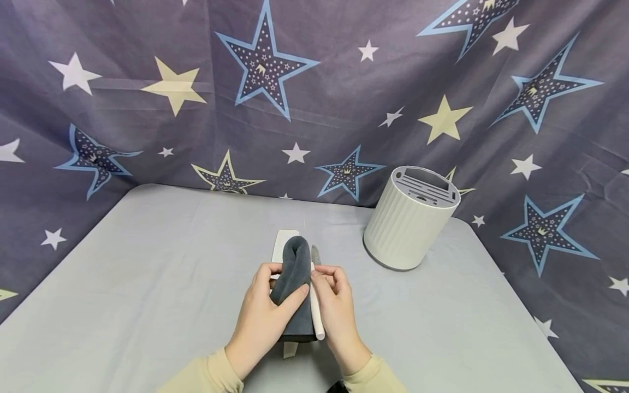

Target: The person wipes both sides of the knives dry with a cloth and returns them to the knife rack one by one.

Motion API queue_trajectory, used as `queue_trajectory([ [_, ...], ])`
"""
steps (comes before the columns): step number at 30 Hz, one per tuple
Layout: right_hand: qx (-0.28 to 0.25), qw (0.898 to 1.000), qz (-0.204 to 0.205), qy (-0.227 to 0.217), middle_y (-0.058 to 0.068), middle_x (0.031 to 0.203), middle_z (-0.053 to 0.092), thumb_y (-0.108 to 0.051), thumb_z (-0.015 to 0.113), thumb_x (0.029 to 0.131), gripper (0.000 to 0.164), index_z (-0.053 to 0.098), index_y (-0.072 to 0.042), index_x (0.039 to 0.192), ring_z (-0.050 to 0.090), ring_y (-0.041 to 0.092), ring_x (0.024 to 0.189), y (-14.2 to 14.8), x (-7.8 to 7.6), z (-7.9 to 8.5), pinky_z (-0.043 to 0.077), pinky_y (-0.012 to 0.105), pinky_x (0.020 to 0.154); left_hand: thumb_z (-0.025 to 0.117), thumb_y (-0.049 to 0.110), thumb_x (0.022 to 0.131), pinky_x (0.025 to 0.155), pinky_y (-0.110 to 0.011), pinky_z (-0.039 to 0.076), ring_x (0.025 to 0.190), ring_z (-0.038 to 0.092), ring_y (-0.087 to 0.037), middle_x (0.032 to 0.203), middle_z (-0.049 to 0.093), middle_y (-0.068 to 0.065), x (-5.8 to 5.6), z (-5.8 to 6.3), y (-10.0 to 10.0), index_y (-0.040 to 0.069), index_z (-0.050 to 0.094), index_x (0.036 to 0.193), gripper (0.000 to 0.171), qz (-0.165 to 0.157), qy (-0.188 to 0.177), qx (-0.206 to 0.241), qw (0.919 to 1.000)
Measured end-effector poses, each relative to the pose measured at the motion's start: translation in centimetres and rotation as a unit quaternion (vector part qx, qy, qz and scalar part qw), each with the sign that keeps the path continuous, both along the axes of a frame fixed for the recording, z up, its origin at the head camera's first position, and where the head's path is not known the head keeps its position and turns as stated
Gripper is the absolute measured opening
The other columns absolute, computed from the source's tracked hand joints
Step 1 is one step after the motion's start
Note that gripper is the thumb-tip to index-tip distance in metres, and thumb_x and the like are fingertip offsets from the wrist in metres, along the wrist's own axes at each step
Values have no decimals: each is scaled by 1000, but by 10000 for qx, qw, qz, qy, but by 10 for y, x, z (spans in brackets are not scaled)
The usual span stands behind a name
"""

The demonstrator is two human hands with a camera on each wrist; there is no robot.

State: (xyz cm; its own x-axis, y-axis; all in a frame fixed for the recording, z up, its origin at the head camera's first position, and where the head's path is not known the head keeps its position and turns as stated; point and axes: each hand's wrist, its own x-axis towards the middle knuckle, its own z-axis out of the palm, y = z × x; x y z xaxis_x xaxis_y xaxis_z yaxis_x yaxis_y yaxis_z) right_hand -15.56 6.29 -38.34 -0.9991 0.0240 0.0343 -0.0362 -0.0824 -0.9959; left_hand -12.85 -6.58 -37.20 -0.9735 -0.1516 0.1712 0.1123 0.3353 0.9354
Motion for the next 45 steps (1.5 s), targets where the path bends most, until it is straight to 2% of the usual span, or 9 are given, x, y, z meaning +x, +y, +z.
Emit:
queue_trajectory([
  [8, -71, 9995, -282, 107, -6, 74, 58, -16, 58, 97, 28, 55, 3, 117, 55, 7, 64, -3, -2, 0, 48, 21, 61, 77, 27, 85, 74, -27, 49, 92, 60, -13, 107, 62, -4, 3, 1, 3, 13, 56, 115, 39, 14, 224, -158, 9996],
  [18, -21, 9986, -501, 173, -5, 74, 56, -16, 56, 99, 25, 57, 0, 117, 55, 10, 68, -1, -13, -1, 47, 22, 65, 79, 24, 83, 67, -23, 50, 84, 60, -12, 99, 60, -5, 6, 0, 7, 14, 57, 112, 38, -157, 223, 54, 9996],
  [26, 13, 9982, -564, 209, -3, 79, 59, -16, 54, 100, 23, 57, -1, 117, 59, 13, 81, 2, -26, -2, 48, 28, 80, 79, 27, 84, 63, -23, 51, 82, 58, -13, 99, 59, -6, 9, 1, 10, 14, 56, 113, 39, -315, 8, 187, 9993],
  [36, -98, 9977, -648, 155, -2, 84, 59, -15, 52, 99, 23, 55, 0, 117, 55, 11, 77, 4, -38, -1, 46, 26, 72, 79, 30, 84, 64, -23, 49, 84, 57, -15, 99, 60, -5, 11, -1, 11, 15, 57, 112, 39, -391, 71, 41, 9992],
  [45, -262, 9975, -645, 152, -2, 85, 59, -14, 51, 99, 23, 53, 1, 117, 55, 11, 73, 5, -42, -2, 46, 24, 65, 78, 29, 84, 63, -23, 49, 84, 57, -17, 99, 59, -5, 12, -3, 12, 14, 57, 112, 38, -476, 114, 175, 9986],
])
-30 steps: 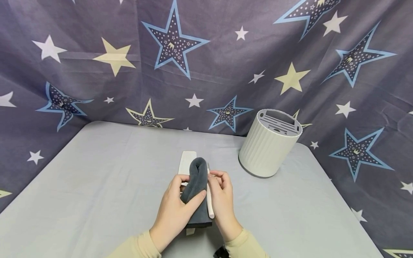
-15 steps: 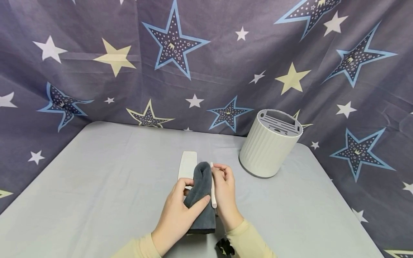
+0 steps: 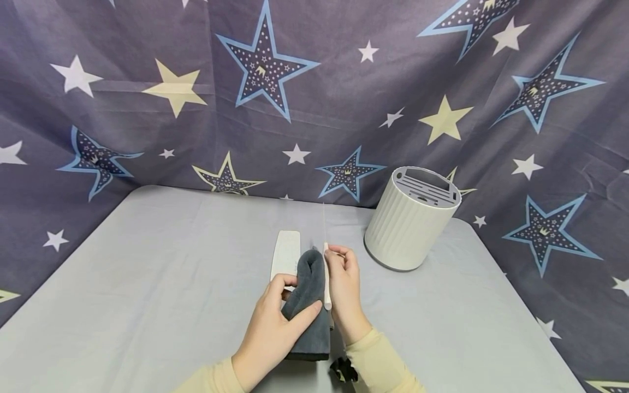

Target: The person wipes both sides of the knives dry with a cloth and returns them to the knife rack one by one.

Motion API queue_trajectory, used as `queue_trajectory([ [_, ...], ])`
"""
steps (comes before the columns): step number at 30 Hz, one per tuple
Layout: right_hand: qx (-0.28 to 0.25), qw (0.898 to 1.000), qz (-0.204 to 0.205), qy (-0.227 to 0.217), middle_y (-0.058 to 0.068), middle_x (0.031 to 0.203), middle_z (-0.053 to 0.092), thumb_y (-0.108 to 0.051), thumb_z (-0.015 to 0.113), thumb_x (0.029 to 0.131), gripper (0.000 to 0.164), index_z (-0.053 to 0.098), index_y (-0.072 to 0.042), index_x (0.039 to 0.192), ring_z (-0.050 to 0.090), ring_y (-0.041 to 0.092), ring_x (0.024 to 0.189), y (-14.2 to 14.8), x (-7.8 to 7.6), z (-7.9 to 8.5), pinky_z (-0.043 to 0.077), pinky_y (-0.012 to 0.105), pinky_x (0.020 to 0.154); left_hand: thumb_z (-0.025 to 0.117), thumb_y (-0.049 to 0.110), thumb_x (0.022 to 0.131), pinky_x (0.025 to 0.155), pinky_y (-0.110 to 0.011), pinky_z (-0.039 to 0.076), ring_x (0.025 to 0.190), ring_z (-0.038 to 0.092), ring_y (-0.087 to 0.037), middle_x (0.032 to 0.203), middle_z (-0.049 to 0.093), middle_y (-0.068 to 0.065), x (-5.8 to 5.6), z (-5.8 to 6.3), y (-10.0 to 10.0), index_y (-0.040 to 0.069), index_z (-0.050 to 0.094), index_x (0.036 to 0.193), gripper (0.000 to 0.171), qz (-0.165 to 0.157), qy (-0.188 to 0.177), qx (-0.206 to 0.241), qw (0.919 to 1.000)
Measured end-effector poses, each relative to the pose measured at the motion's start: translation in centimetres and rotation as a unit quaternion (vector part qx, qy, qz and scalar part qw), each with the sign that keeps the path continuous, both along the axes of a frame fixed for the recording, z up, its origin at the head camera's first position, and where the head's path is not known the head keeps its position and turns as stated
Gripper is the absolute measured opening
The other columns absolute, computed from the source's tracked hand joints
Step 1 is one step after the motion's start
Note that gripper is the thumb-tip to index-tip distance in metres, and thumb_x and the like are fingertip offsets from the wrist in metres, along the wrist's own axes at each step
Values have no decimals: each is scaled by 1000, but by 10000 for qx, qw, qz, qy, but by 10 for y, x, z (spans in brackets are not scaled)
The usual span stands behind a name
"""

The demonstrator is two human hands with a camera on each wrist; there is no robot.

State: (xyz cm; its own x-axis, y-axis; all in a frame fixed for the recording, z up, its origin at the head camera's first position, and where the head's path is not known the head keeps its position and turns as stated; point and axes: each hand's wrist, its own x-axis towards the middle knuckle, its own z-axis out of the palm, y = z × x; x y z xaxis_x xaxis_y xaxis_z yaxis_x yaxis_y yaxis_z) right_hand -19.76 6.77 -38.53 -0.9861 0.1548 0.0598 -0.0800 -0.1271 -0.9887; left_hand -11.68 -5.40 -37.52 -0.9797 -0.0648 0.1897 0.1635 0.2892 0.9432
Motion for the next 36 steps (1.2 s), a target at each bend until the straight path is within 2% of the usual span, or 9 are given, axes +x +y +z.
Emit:
queue_trajectory([
  [7, 45, 10000, 13, -28, 1, 92, 61, -15, 50, 100, 24, 53, 1, 119, 57, 12, 77, 0, 1, -2, 48, 24, 69, 76, 30, 87, 64, -24, 51, 85, 57, -14, 101, 59, -7, -2, -1, 0, 13, 55, 114, 37, 14, -52, 64, 10000],
  [14, 160, 9997, 151, -47, 1, 88, 60, -17, 51, 100, 25, 52, -1, 119, 57, 12, 76, -1, 4, -3, 49, 25, 69, 75, 29, 88, 67, -24, 52, 88, 58, -14, 106, 58, -9, -6, -2, -2, 13, 54, 116, 38, 78, -49, 44, 9999],
  [19, 313, 9994, 165, 37, -3, 80, 56, -15, 52, 100, 23, 55, 0, 117, 54, 12, 80, -3, 6, -3, 45, 28, 82, 75, 28, 88, 71, -25, 50, 91, 56, -14, 108, 59, -7, -9, -3, -5, 13, 55, 117, 38, 205, -14, -96, 9997],
  [23, 392, 9991, 123, 76, -4, 76, 54, -14, 53, 99, 23, 56, 1, 116, 53, 12, 80, -5, 8, -2, 42, 29, 86, 74, 26, 88, 71, -25, 50, 91, 56, -15, 107, 59, -7, -12, -4, -6, 13, 55, 117, 37, 244, -8, -72, 9997],
  [27, 453, 9989, 110, 37, -4, 77, 54, -15, 54, 99, 23, 56, 1, 116, 51, 11, 77, -6, 10, -1, 43, 26, 79, 75, 23, 88, 70, -25, 52, 91, 57, -15, 106, 59, -8, -16, -4, -7, 12, 55, 116, 37, 266, 46, -20, 9996],
  [32, 437, 9988, 237, 34, -4, 74, 49, -15, 53, 100, 24, 54, 0, 118, 43, 9, 63, -7, 12, 0, 39, 22, 61, 74, 23, 89, 72, -26, 52, 94, 59, -16, 109, 60, -9, -21, -3, -9, 11, 54, 118, 37, 279, 115, -94, 9995],
  [36, 418, 9986, 307, 42, -5, 70, 45, -13, 52, 100, 22, 54, 0, 117, 39, 7, 58, -8, 14, -1, 36, 20, 57, 72, 25, 90, 73, -26, 52, 95, 59, -16, 110, 60, -9, -24, -2, -10, 10, 53, 120, 38, 311, 124, -198, 9992],
])
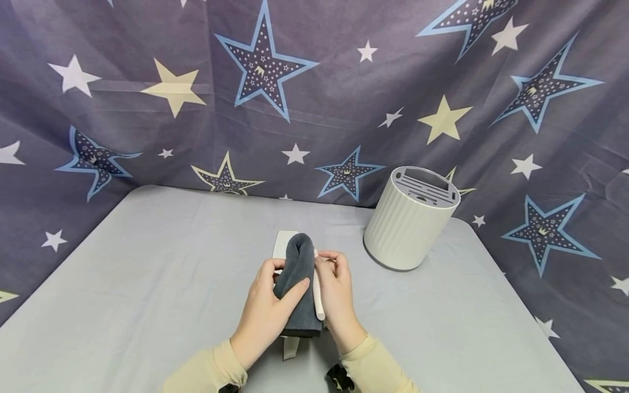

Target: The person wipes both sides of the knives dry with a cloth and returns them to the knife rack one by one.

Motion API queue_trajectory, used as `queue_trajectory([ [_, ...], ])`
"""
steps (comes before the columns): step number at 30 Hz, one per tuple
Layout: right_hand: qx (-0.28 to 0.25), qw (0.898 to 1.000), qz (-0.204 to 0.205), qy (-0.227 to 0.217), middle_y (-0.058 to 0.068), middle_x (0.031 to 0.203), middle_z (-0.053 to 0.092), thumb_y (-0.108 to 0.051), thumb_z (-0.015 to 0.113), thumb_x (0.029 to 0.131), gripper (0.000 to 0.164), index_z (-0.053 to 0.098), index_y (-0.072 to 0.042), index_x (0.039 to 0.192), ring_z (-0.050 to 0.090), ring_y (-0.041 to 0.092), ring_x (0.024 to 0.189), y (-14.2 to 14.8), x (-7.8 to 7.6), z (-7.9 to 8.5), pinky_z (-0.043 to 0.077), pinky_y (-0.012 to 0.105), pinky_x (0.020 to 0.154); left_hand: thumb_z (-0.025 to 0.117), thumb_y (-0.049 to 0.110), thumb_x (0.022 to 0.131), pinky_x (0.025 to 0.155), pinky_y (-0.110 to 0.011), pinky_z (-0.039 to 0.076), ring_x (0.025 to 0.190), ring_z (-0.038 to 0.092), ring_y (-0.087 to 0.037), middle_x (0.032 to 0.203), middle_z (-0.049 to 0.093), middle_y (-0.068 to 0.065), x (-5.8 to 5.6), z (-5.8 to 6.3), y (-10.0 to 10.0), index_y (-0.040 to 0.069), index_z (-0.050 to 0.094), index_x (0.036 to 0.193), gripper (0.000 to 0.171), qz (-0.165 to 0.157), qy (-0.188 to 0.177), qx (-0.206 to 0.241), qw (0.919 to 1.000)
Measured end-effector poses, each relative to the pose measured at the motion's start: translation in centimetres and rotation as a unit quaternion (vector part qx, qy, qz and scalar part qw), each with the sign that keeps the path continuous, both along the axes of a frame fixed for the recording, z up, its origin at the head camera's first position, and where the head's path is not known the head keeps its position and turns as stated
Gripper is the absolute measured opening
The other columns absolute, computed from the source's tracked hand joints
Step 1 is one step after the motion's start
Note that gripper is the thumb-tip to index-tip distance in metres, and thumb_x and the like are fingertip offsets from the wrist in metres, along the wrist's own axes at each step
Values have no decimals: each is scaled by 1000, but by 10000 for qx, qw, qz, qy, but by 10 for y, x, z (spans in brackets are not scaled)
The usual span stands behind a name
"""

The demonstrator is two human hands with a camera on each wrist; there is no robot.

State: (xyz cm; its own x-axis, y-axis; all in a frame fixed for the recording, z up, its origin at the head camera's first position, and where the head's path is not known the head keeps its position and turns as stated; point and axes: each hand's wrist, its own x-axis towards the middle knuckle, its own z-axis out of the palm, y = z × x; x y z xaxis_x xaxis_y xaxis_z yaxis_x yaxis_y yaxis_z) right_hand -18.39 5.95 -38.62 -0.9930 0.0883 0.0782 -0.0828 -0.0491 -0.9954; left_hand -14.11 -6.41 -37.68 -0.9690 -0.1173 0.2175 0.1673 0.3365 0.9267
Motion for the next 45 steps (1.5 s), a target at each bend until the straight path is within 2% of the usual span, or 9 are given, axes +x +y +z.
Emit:
queue_trajectory([
  [11, 53, 10000, -15, 48, -4, 70, 45, -15, 53, 100, 22, 54, -1, 116, 40, 8, 59, 0, 3, 0, 38, 21, 58, 73, 24, 89, 68, -24, 53, 94, 60, -17, 109, 62, -9, 2, 0, 1, 11, 54, 117, 37, -15, 18, 162, 9999],
  [18, 67, 9998, -146, 78, -4, 70, 46, -16, 53, 100, 23, 55, -1, 117, 40, 9, 60, 3, 1, 2, 38, 23, 59, 75, 18, 87, 63, -25, 56, 92, 61, -18, 108, 63, -10, 8, 1, 5, 12, 54, 113, 34, -192, -77, 578, 9981],
  [25, 63, 9995, -269, 127, -1, 77, 55, -15, 51, 100, 21, 56, -2, 116, 51, 13, 76, 7, -4, 1, 44, 29, 79, 75, 21, 88, 63, -26, 56, 89, 60, -17, 108, 62, -12, 16, 4, 8, 12, 54, 115, 36, -334, -247, 613, 9973],
  [36, -211, 9989, -396, 158, -1, 82, 59, -15, 51, 100, 22, 54, 0, 116, 54, 10, 70, 11, -9, 2, 45, 24, 64, 76, 27, 88, 63, -25, 53, 88, 60, -15, 104, 64, -7, 25, 4, 14, 15, 55, 113, 35, -525, -195, 555, 9969],
  [42, -839, 9959, -292, 174, -4, 77, 60, -21, 57, 100, 23, 53, -3, 114, 55, 7, 62, 13, -11, 2, 47, 21, 57, 78, 22, 85, 61, -25, 53, 82, 60, -12, 98, 65, -3, 27, 3, 17, 21, 56, 108, 32, -507, -194, 379, 9978],
  [45, -1165, 9928, -199, 181, -7, 71, 62, -17, 61, 97, 23, 52, -3, 114, 56, 6, 59, 13, -12, 2, 47, 19, 55, 78, 22, 84, 59, -26, 53, 80, 60, -12, 97, 65, -2, 27, 3, 17, 22, 57, 108, 32, -490, -201, 365, 9979],
])
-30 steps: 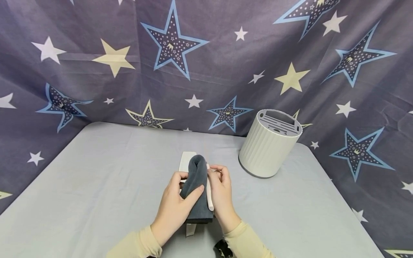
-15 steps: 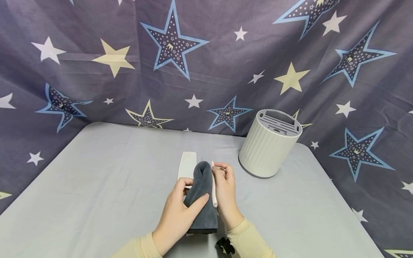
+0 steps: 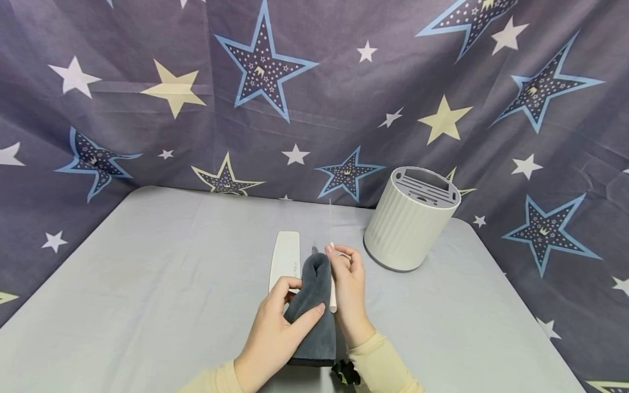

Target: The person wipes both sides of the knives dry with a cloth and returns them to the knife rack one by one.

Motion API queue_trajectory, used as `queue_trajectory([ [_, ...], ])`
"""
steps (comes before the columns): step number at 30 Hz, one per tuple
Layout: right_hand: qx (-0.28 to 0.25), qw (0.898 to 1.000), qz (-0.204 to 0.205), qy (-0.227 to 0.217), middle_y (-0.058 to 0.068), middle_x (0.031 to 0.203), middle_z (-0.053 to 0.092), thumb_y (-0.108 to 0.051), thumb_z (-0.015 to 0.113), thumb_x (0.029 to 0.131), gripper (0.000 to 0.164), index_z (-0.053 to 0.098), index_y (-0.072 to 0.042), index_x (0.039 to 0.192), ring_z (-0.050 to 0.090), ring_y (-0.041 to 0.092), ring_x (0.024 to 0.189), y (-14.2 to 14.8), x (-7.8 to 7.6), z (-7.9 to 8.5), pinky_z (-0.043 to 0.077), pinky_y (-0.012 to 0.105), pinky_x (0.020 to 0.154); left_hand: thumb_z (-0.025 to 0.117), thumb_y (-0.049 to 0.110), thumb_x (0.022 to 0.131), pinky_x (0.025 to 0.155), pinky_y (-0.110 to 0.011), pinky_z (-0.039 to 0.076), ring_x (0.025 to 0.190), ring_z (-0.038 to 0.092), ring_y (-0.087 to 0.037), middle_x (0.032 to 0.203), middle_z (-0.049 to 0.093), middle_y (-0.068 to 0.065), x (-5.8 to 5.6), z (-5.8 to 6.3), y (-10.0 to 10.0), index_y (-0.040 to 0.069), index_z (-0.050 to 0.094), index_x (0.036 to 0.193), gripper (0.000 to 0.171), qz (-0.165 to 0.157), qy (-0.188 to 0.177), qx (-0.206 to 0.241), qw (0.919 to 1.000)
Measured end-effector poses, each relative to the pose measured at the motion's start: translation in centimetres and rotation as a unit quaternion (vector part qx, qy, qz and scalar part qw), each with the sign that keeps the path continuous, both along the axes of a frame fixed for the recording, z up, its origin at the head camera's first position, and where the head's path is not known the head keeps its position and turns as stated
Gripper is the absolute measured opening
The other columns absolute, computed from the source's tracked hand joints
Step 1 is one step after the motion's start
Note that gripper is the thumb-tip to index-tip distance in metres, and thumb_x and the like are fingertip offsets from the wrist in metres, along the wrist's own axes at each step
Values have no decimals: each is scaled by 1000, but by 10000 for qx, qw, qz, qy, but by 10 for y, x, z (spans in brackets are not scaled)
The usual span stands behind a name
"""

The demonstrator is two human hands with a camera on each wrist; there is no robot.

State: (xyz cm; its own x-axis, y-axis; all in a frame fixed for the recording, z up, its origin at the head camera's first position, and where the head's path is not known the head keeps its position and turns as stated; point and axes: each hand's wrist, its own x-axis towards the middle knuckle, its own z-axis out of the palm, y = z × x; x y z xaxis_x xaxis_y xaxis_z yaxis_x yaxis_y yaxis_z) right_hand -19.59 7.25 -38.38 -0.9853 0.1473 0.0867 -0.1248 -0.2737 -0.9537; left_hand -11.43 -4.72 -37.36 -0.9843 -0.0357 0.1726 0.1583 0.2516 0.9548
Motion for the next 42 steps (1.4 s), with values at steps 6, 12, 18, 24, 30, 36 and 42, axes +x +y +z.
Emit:
queue_trajectory([
  [6, -202, 9997, 30, -133, -7, 69, 63, -9, 65, 92, 27, 50, -3, 114, 58, 6, 59, 0, 0, 2, 49, 19, 55, 78, 24, 86, 60, -26, 54, 83, 60, -13, 103, 65, -6, -1, 0, -1, 22, 57, 109, 31, -68, -5, 123, 9999],
  [12, -145, 9997, 10, -211, -7, 67, 58, -8, 66, 91, 30, 49, -3, 116, 55, 6, 57, 3, -1, 3, 48, 19, 53, 78, 27, 86, 63, -25, 52, 85, 60, -12, 103, 65, -5, -2, -1, -4, 20, 58, 111, 32, -13, 50, 199, 9998],
  [18, -200, 9993, 4, -303, -6, 73, 60, -8, 66, 91, 35, 44, -3, 118, 57, 6, 60, 5, -1, 2, 49, 18, 55, 78, 26, 86, 64, -25, 53, 86, 60, -12, 105, 65, -4, -4, -3, -6, 19, 59, 111, 32, -7, 31, 318, 9995],
  [24, -146, 9986, 104, -501, -5, 84, 64, -10, 63, 93, 34, 43, -2, 120, 61, 7, 71, 7, -1, 2, 51, 20, 61, 77, 24, 87, 61, -27, 56, 88, 60, -16, 109, 64, -7, -6, -4, -9, 17, 59, 113, 32, -10, -63, 476, 9988],
  [30, 121, 9985, -14, -536, -5, 87, 63, -12, 59, 95, 25, 48, -2, 114, 56, 6, 71, 8, 0, 3, 48, 19, 62, 78, 22, 87, 60, -27, 57, 86, 62, -15, 106, 64, -7, -8, -4, -12, 16, 60, 112, 32, 60, -41, 540, 9985],
  [36, -12, 9985, 52, -553, -3, 77, 56, -11, 52, 97, 17, 46, -3, 111, 50, 5, 62, 8, -1, 1, 42, 18, 53, 77, 22, 87, 62, -27, 57, 88, 62, -16, 108, 65, -6, -10, -5, -13, 18, 59, 114, 33, 105, -92, 493, 9987],
  [42, -113, 9974, 304, -639, -1, 78, 59, -12, 47, 99, 20, 43, -2, 116, 49, 6, 53, 11, 0, -1, 42, 18, 47, 77, 24, 87, 63, -26, 56, 91, 61, -16, 110, 65, -6, -9, -4, -16, 16, 59, 116, 34, 143, -55, 461, 9988],
])
